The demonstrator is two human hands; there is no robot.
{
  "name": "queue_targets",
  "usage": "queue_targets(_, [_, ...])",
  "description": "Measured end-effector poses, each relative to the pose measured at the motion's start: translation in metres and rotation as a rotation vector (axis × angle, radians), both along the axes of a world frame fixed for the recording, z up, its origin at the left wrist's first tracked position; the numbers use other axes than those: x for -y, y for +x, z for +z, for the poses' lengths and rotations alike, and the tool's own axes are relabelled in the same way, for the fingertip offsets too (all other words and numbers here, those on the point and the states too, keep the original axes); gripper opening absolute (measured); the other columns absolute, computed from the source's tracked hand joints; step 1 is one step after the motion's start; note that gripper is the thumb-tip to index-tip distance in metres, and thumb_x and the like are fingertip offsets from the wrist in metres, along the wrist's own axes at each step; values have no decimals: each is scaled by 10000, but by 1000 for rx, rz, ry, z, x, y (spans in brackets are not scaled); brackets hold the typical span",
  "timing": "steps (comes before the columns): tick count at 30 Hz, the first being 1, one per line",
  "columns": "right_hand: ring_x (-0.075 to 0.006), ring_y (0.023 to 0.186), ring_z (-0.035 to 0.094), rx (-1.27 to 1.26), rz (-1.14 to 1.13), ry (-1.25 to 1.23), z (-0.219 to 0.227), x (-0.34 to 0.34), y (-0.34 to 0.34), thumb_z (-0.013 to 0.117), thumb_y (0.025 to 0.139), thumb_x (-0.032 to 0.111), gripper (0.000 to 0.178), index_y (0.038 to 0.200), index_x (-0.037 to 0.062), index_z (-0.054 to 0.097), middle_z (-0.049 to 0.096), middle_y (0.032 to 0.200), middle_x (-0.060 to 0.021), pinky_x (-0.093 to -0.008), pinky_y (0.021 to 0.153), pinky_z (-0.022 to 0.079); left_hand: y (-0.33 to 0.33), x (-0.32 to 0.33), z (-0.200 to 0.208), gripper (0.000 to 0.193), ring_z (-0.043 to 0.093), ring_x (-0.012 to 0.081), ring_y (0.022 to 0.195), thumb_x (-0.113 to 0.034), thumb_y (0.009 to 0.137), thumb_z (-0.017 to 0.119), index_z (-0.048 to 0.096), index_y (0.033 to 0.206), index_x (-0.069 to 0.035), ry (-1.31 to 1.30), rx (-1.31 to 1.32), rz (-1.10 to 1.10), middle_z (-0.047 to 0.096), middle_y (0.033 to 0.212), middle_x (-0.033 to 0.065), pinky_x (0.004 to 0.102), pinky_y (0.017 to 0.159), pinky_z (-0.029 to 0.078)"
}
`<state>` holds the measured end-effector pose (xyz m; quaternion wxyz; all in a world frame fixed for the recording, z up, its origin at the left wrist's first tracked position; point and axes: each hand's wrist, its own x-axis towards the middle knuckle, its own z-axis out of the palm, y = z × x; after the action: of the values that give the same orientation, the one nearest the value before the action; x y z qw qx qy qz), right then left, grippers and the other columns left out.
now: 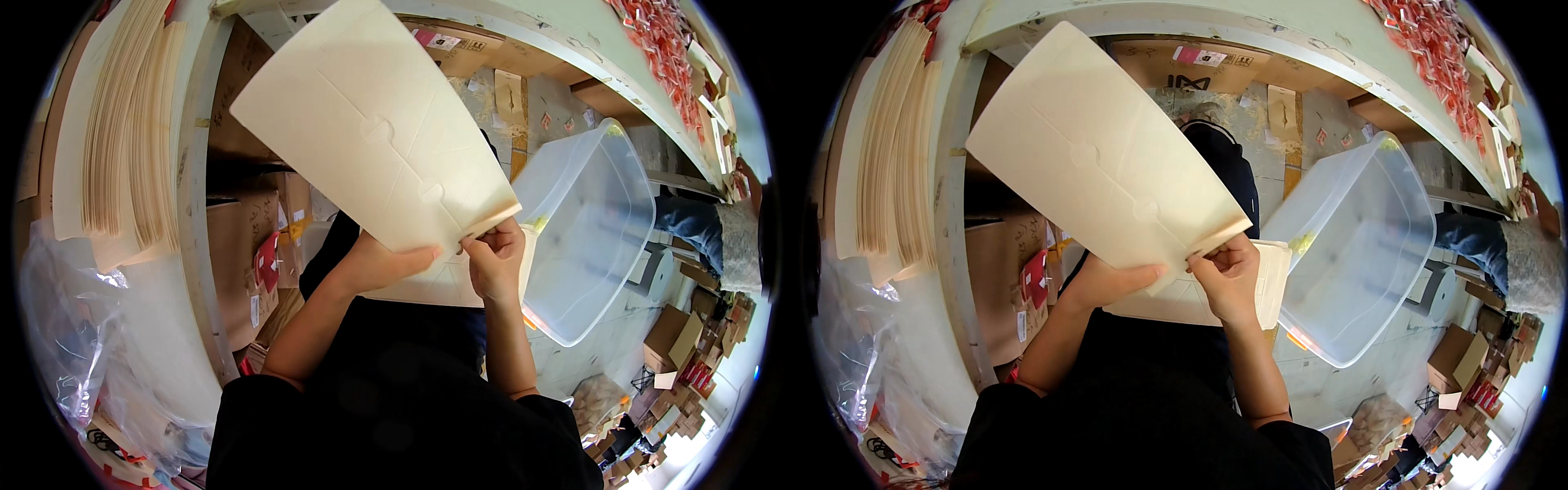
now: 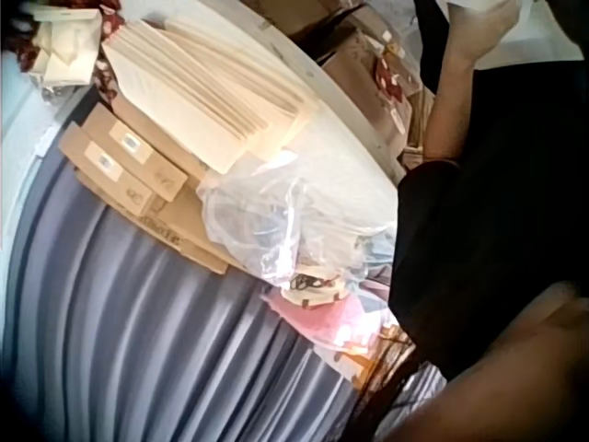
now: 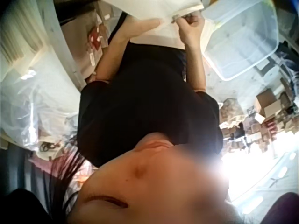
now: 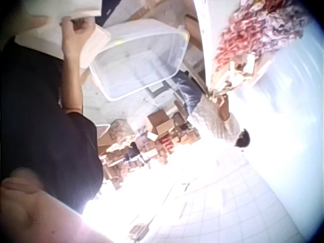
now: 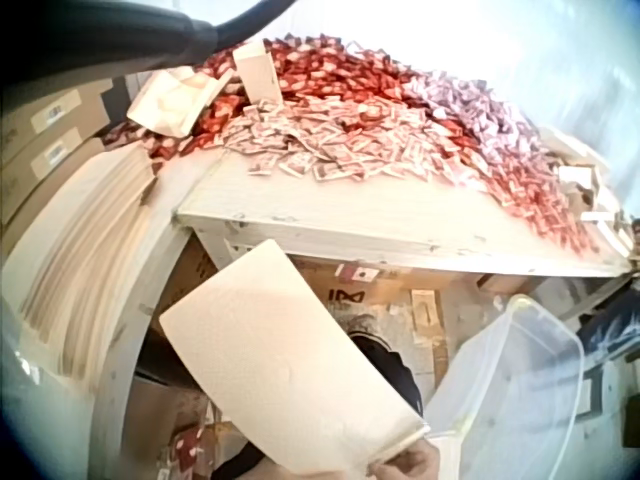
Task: The person folds and assembles cardboard gift boxes by hand, then stacks the completed boxes and moves one to a workspace.
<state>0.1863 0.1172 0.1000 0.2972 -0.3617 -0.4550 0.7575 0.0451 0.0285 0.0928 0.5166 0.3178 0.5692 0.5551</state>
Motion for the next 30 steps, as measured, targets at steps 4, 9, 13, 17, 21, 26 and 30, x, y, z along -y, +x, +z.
queue_targets(4, [-98, 713, 539, 7, -63, -67, -1, 1, -5, 523, 704, -52, 239, 939, -12, 513, 579, 830, -58, -244, 622, 459, 1, -4, 1, 352, 514, 129, 832, -92, 665, 637, 516, 981, 3, 66, -74, 27, 541, 903, 64, 274, 712, 436])
queue_targets(9, [-92, 719, 531, 44, 40, -6, 2, -3, -3, 529, 719, -40, 257, 972, -9, 495, 571, 838, -54, -235, 619, 454, 4, -4, -13, 420, 498, 124, 870, -86, 657, 638, 487, 1042, -11, 70, 273, 109, 520, 954, 49, 275, 743, 432])
queue_targets(13, [-92, 714, 527, 48, 90, -23, 16, -3, -5, 541, 733, -40, 225, 952, -11, 500, 563, 811, -45, -228, 613, 446, 1, -2, -18, 476, 477, 123, 913, -73, 657, 629, 447, 1093, -12, 77, 411, 76, 497, 1003, 40, 270, 764, 422])
queue_targets(17, [-85, 680, 523, -19, 134, -12, 12, -4, -1, 562, 748, -48, 178, 916, -9, 520, 556, 771, -41, -217, 605, 436, -1, -4, -14, 488, 465, 117, 934, -88, 668, 636, 436, 1107, -13, 134, 436, 97, 489, 1021, 39, 260, 780, 410])
queue_targets(21, [-79, 627, 515, -20, 176, 103, 3, -12, 9, 571, 756, -60, 138, 874, 0, 532, 549, 728, -38, -207, 590, 430, -5, 0, -15, 503, 466, 114, 938, -95, 678, 641, 432, 1128, -15, 106, 571, 145, 489, 1028, 37, 253, 786, 407])
queue_targets(26, [-116, 939, 493, -68, -61, -21, 17, -11, -10, 442, 875, 98, 315, 1168, -20, 454, 539, 1058, -65, -239, 816, 383, -4, -3, -10, 491, 476, 106, 925, -87, 689, 628, 436, 1135, -14, 95, 550, 167, 496, 1023, 32, 246, 770, 418])
queue_targets(30, [-82, 861, 498, 21, 24, 3, 4, -1, -14, 481, 855, 80, 274, 1109, -22, 501, 562, 983, -39, -210, 786, 378, 5, -3, -17, 504, 467, 122, 972, -70, 697, 611, 415, 1156, -5, 84, 417, 154, 490, 1064, 47, 263, 811, 403])
